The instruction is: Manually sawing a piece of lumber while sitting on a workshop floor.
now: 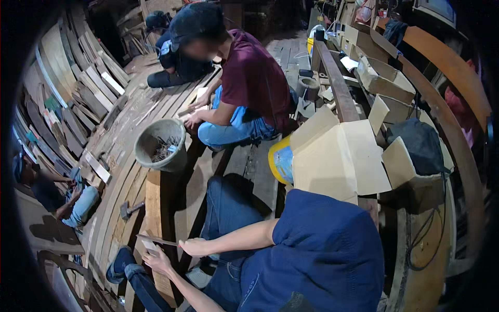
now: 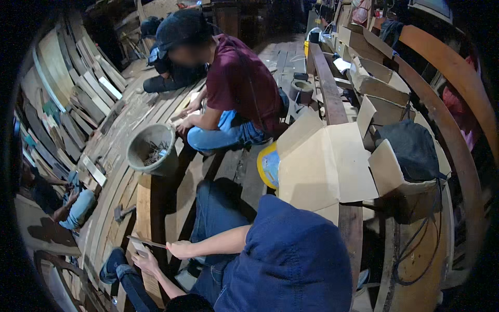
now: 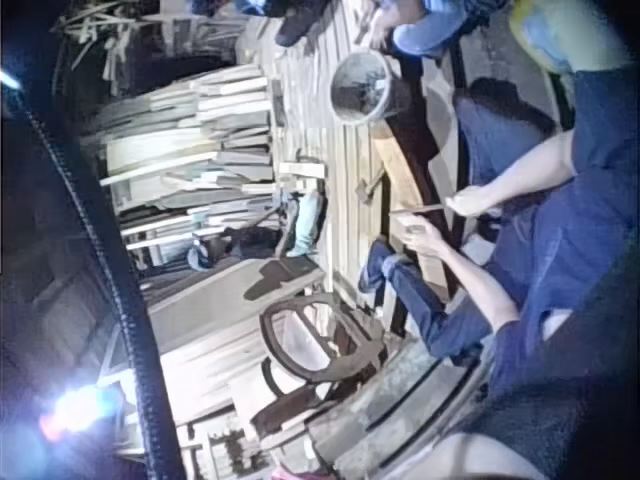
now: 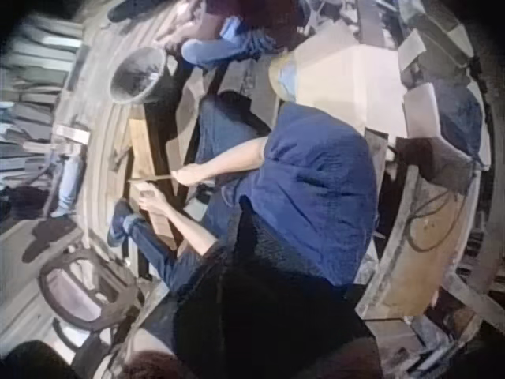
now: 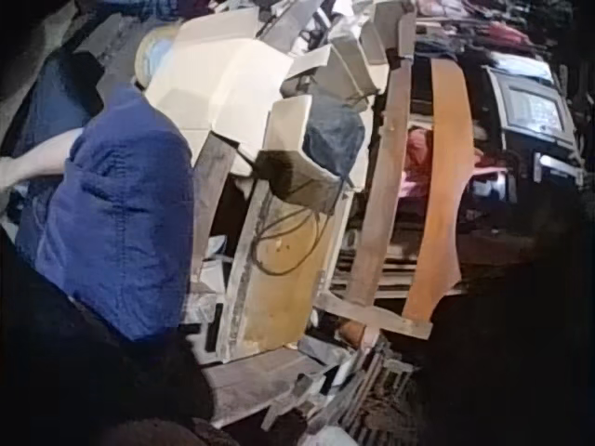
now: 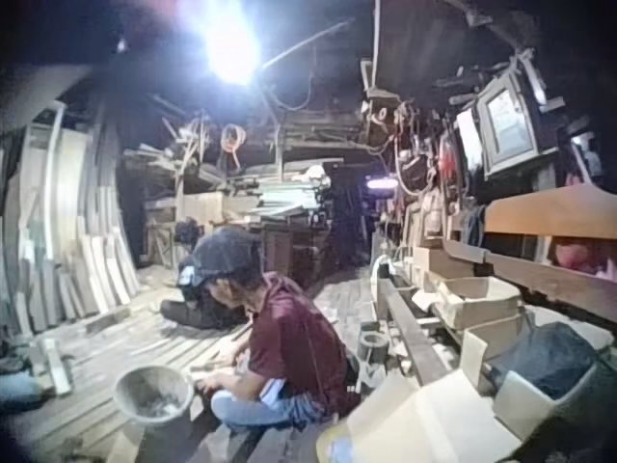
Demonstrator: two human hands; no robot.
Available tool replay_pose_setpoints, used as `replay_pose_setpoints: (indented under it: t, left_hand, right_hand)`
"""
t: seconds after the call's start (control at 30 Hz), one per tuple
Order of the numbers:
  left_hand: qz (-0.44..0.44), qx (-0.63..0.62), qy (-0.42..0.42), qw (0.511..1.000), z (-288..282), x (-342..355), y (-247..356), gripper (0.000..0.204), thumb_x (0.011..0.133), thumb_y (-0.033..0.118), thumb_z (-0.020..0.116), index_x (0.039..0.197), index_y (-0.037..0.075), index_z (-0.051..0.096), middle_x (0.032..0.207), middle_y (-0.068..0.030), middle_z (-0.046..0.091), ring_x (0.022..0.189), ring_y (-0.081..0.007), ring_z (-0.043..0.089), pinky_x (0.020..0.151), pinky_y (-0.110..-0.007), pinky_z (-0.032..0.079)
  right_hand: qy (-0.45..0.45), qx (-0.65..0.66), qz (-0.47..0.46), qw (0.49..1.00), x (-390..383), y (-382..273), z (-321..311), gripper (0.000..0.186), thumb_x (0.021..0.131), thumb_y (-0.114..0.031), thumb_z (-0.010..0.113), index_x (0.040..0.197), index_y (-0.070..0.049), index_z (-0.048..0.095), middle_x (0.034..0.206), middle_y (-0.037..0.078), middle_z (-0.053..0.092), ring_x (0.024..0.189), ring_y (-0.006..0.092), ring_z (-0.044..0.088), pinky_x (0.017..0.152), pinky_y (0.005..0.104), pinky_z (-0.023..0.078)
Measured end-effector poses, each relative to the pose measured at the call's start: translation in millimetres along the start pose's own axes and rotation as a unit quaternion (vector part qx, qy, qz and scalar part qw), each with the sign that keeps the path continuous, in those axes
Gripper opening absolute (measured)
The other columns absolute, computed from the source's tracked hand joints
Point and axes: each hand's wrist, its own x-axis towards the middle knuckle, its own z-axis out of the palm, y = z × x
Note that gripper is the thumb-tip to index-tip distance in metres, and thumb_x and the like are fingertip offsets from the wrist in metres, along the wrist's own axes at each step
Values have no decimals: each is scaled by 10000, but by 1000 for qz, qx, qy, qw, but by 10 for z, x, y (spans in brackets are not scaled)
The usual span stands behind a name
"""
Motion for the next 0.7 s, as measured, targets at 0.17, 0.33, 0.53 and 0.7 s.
replay_pose_setpoints:
  t: [0.17,0.33,0.53,0.7]
  left_hand:
    - [-12,7,-42,999,99,-73,267,571,789,351,747,1169,-28,554,1169,-222,550,1077,-424,521,906,-502,441]
    - [-17,30,7,999,-46,68,-95,552,786,380,731,1145,-8,574,1126,-222,573,1070,-404,535,907,-496,450]
    - [-18,51,-7,999,-138,4,193,474,726,386,741,980,8,608,1027,-198,606,964,-375,568,854,-480,470]
    - [-35,31,-4,999,-204,-36,264,475,721,341,742,1037,18,593,1049,-189,562,974,-381,543,823,-490,475]
  right_hand:
    - [49,21,24,998,-65,232,34,293,915,-85,428,1154,79,470,863,269,675,796,406,692,657,495,548]
    - [-32,3,-16,999,113,-110,17,273,961,-150,385,1141,49,436,825,299,662,769,443,676,649,525,528]
    - [-74,2,95,993,54,-17,39,365,1011,-270,297,1094,47,458,829,353,638,862,471,663,766,572,511]
    - [-37,-56,-4,998,-6,201,147,316,934,-155,433,1160,61,388,764,356,630,753,501,650,685,586,521]
